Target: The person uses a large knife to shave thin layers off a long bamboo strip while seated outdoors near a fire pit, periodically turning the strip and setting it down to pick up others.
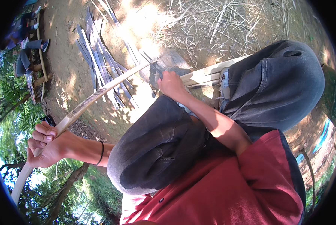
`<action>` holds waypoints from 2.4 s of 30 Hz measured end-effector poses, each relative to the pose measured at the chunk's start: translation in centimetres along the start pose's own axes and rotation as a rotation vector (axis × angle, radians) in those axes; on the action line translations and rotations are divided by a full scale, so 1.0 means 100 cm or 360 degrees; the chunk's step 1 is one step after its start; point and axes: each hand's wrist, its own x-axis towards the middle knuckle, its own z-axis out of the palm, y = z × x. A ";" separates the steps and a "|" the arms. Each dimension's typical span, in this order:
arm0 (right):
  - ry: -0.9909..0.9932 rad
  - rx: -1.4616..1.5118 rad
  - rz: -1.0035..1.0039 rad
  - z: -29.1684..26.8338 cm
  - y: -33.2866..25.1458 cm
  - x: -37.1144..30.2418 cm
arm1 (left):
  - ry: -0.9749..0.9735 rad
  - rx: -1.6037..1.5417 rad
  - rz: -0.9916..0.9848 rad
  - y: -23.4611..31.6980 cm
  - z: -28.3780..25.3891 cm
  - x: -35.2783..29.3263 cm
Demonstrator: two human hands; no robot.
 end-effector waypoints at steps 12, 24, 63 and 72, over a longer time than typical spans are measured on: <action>-0.0158 0.0055 -0.0515 -0.057 -0.100 -0.070 | -0.0753 -0.0508 -0.0140 -0.004 -0.035 0.009; -0.0065 0.0023 -0.0273 -0.026 -0.060 -0.035 | -0.0666 -0.0447 -0.0058 -0.003 -0.026 -0.003; 0.0031 0.0187 -0.0625 -0.070 -0.094 -0.061 | -0.0650 -0.0467 -0.0054 0.000 -0.007 -0.010; -0.0261 0.0271 -0.0676 -0.093 -0.136 -0.091 | -0.0458 -0.0427 -0.0031 0.001 -0.007 -0.002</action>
